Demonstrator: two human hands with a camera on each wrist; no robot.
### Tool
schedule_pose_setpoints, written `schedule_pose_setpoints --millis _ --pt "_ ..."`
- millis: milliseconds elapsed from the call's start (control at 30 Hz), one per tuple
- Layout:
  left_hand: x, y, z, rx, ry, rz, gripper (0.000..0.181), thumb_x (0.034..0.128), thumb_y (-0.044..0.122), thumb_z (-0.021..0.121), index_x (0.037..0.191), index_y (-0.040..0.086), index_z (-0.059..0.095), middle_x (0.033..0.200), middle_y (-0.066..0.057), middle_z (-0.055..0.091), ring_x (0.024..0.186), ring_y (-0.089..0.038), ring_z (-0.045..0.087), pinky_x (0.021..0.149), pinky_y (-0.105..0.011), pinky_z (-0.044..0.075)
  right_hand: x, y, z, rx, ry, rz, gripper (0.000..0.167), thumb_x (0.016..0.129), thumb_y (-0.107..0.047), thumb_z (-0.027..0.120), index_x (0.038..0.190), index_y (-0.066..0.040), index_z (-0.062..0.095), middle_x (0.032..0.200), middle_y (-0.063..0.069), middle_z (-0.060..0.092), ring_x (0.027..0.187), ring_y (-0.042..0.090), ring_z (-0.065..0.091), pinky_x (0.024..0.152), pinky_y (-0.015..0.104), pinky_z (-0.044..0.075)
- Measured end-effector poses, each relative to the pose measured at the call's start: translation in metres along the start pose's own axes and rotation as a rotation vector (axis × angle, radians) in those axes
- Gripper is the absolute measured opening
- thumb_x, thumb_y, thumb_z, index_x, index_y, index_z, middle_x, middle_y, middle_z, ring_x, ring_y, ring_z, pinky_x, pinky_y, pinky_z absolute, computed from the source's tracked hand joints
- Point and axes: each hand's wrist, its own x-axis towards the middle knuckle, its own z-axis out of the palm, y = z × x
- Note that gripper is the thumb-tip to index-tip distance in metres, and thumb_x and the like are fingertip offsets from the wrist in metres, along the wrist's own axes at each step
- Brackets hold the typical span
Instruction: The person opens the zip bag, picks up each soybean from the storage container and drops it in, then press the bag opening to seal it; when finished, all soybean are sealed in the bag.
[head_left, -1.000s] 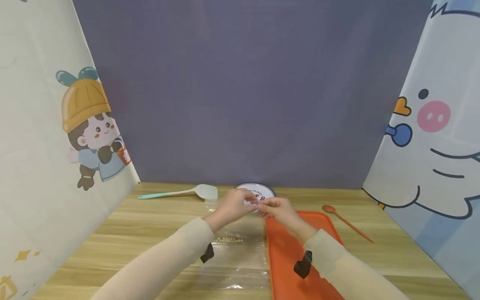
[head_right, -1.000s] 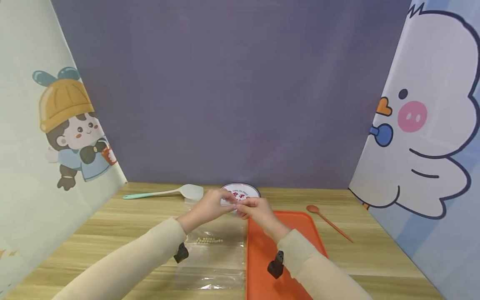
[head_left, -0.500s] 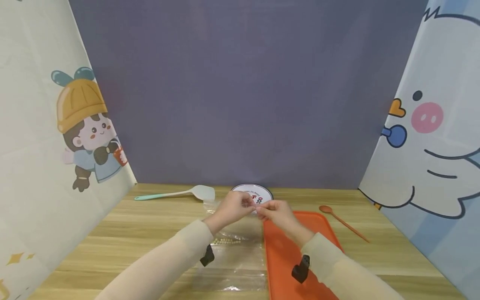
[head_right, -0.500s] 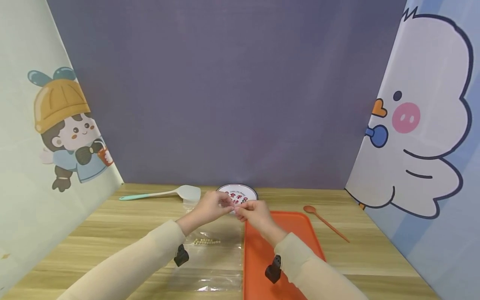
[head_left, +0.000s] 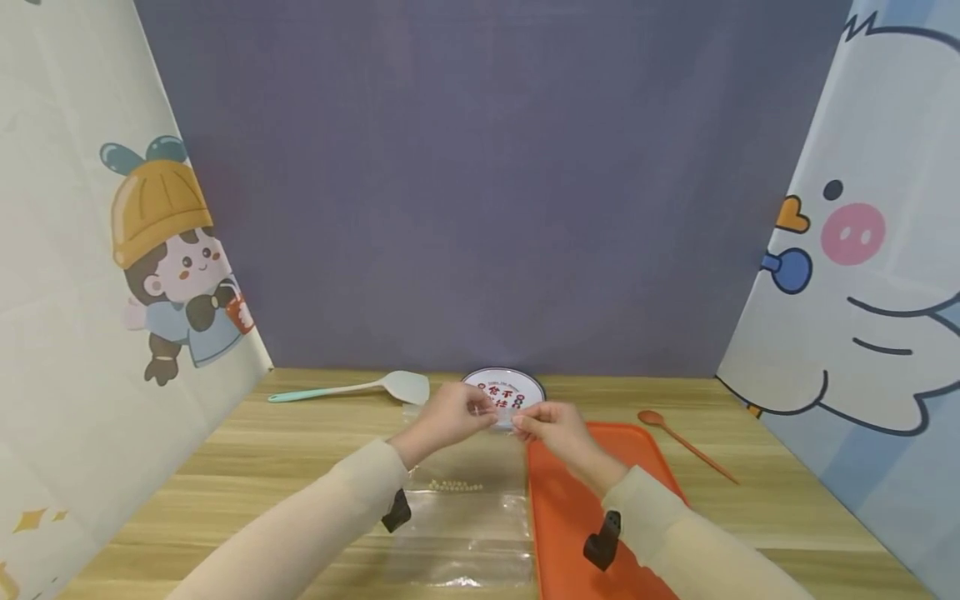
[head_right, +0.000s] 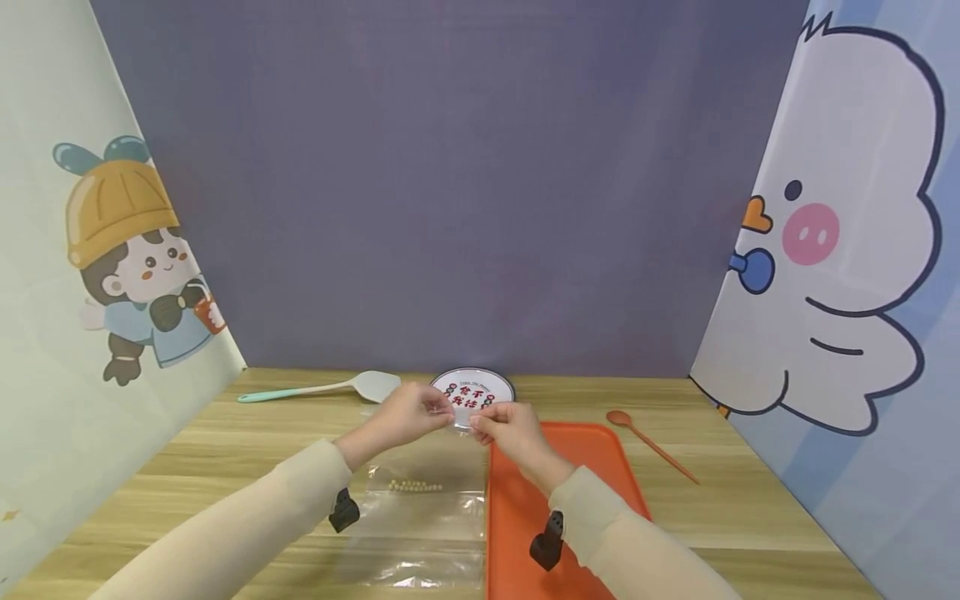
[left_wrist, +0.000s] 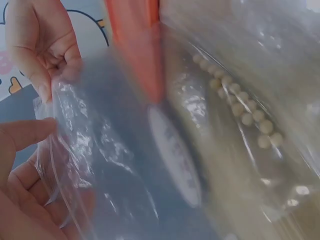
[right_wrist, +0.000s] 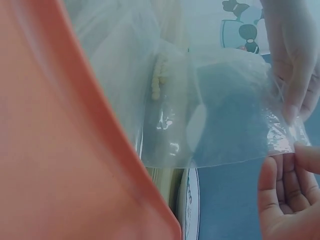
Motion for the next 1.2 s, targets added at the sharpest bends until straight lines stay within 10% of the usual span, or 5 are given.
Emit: schedule_pose_setpoints --millis 567,1200 --pt "-0.015 -0.023 -0.019 0.021 0.010 -0.092 0.006 0.0837 0.021 0.074 0.084 0.015 0.072 0.086 0.001 0.073 0.081 -0.014 0.066 0.082 -0.035 0.057 0.002 0.002 -0.001 0.036 0.034 0.016 0.015 0.087 -0.001 0.067 0.092 0.013 0.067 0.074 0.011 0.071 0.062 0.012 0.061 0.070 0.040 0.061" --pt "-0.035 -0.055 -0.045 0.008 0.032 -0.160 0.006 0.0851 0.017 0.073 0.082 0.012 0.072 0.078 0.004 0.067 0.075 -0.008 0.058 0.071 -0.028 0.054 0.005 0.010 -0.008 0.002 0.069 0.032 0.015 0.087 -0.002 0.067 0.092 0.012 0.068 0.071 0.007 0.071 0.061 0.011 0.062 0.069 0.037 0.060"
